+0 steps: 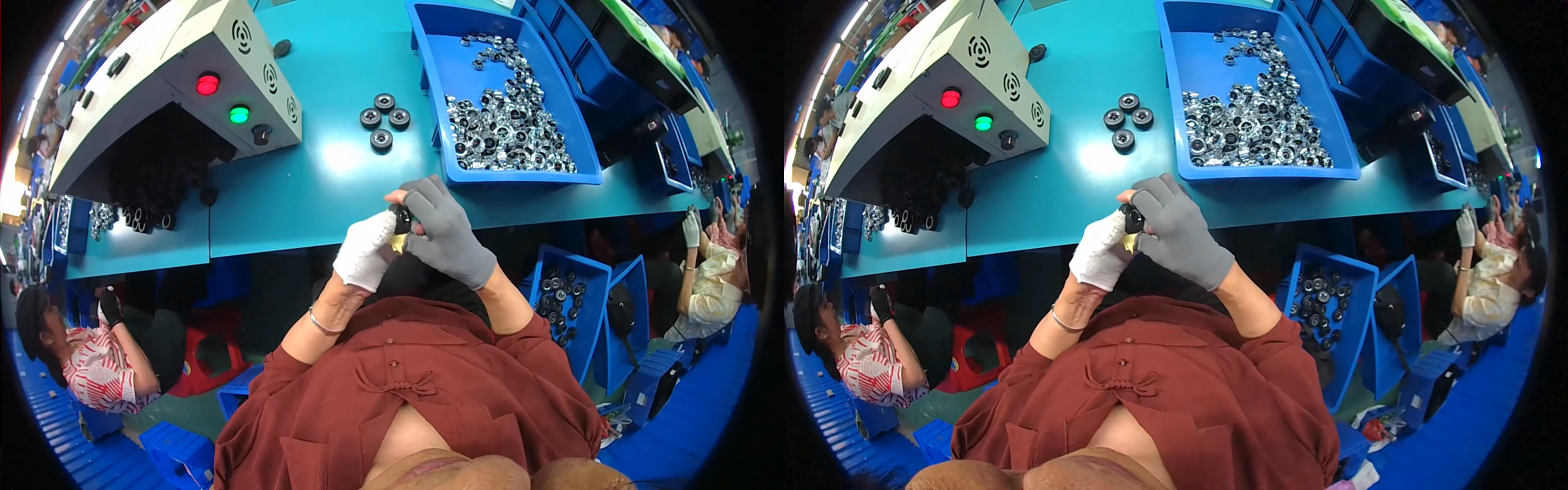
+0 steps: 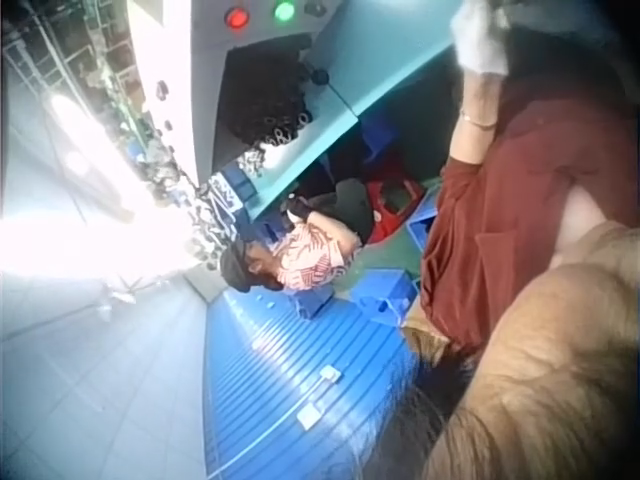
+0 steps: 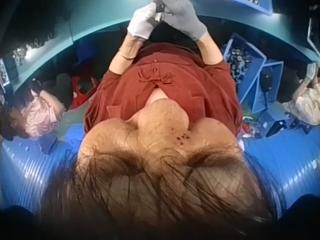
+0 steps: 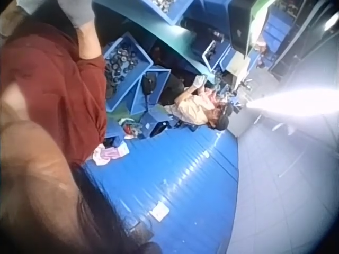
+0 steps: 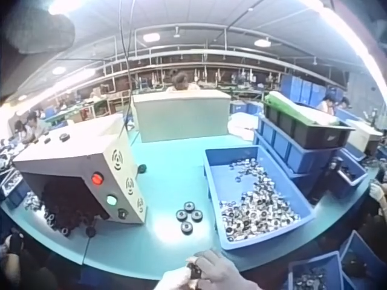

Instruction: The recorder is assembling mechanical bearings by inserting components into circular housings on a factory line.

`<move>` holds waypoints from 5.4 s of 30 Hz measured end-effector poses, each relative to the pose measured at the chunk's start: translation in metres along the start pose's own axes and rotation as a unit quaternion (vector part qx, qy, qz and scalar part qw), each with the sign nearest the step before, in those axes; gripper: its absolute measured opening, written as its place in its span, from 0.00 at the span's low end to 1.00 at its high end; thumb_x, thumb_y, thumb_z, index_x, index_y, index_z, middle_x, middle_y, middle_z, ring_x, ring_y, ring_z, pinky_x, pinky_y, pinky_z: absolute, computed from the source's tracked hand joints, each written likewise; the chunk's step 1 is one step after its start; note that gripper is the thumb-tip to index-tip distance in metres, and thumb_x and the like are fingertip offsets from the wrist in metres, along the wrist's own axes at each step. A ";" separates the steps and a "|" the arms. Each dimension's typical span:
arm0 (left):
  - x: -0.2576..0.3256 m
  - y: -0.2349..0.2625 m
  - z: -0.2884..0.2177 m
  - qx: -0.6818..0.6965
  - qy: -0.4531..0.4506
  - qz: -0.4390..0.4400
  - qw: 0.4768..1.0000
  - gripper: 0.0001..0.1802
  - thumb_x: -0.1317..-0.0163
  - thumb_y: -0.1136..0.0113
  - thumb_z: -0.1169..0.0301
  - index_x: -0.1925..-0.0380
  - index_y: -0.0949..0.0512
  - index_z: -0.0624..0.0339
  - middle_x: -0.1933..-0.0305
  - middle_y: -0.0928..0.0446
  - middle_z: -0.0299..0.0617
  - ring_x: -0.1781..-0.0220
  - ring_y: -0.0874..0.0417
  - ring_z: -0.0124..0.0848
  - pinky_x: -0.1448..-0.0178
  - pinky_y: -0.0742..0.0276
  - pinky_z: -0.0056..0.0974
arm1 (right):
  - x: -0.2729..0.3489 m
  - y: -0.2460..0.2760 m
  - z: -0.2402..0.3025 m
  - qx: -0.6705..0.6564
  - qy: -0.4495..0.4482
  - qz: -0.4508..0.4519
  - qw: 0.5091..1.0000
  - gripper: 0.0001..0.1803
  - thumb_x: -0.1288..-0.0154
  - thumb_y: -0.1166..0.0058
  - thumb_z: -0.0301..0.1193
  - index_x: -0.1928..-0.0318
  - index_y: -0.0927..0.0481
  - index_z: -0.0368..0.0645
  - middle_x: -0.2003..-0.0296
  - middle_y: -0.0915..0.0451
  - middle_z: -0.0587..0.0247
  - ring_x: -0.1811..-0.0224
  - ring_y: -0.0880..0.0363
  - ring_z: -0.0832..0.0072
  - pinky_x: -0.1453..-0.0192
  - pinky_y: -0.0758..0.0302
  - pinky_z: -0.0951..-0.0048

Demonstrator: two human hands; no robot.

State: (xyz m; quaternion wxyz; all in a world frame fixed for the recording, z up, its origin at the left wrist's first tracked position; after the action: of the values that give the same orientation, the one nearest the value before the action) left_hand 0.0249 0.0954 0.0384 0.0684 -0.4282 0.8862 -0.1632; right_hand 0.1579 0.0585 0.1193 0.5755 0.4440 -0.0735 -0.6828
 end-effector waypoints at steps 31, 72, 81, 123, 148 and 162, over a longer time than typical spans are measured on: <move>0.003 -0.006 -0.029 -0.052 -0.009 -0.096 0.994 0.23 0.38 0.33 0.76 0.42 0.23 0.67 0.55 0.19 0.41 0.56 0.16 0.30 0.51 0.19 0.34 | 0.029 -0.002 -0.006 -0.195 -0.140 -0.060 0.969 0.31 0.38 0.38 0.28 0.35 0.29 0.38 0.45 0.25 0.55 0.46 0.23 0.65 0.42 0.26 0.69; -0.002 -0.002 -0.032 -0.020 0.029 -0.130 0.991 0.10 0.31 0.37 0.72 0.58 0.20 0.72 0.65 0.17 0.42 0.68 0.18 0.24 0.60 0.21 0.29 | 0.028 -0.011 -0.014 -0.345 -0.312 -0.032 0.885 0.14 0.36 0.47 0.19 0.50 0.20 0.30 0.60 0.17 0.64 0.56 0.21 0.84 0.50 0.23 0.79; -0.002 0.001 -0.029 -0.071 0.024 -0.101 0.992 0.09 0.30 0.39 0.71 0.59 0.20 0.68 0.69 0.20 0.36 0.72 0.24 0.21 0.64 0.27 0.28 | 0.022 -0.006 -0.019 -0.339 -0.296 0.009 0.893 0.12 0.37 0.46 0.22 0.54 0.19 0.30 0.61 0.17 0.65 0.60 0.23 0.85 0.54 0.26 0.80; 0.030 0.155 -0.128 -0.414 -0.297 -0.381 0.771 0.16 0.41 0.38 0.82 0.52 0.21 0.68 0.52 0.24 0.47 0.63 0.19 0.31 0.57 0.21 0.34 | -0.121 -0.086 -0.038 0.429 0.056 0.131 0.892 0.09 0.49 0.37 0.32 0.65 0.18 0.45 0.62 0.21 0.58 0.54 0.24 0.57 0.55 0.27 0.57; -0.200 0.343 -0.129 -0.641 -0.182 -0.084 0.741 0.22 0.29 0.51 0.61 0.43 0.23 0.63 0.37 0.24 0.54 0.34 0.25 0.46 0.30 0.32 0.43 | -0.067 0.144 -0.115 0.313 -0.217 0.066 0.922 0.15 0.37 0.41 0.36 0.56 0.17 0.39 0.58 0.17 0.52 0.53 0.20 0.53 0.50 0.25 0.57; -0.164 0.298 -0.174 -0.656 -0.264 -0.255 0.659 0.19 0.31 0.46 0.65 0.45 0.24 0.66 0.50 0.17 0.52 0.47 0.16 0.43 0.41 0.22 0.44 | -0.103 0.103 -0.203 0.440 -0.146 0.203 0.863 0.10 0.45 0.43 0.30 0.64 0.11 0.48 0.64 0.16 0.47 0.60 0.16 0.48 0.52 0.21 0.52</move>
State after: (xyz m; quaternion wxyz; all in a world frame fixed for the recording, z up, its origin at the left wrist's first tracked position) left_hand -0.1373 0.4364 0.0945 -0.0437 -0.5959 0.5642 0.5698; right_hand 0.3668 0.1962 0.1152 0.4288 0.5217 -0.5378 -0.5048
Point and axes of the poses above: each hand's wrist, its own x-axis away from the middle knuckle, its own y-axis out of the back of the hand, z = x × y, the point moved 4 cm from there along -x, towards the middle knuckle
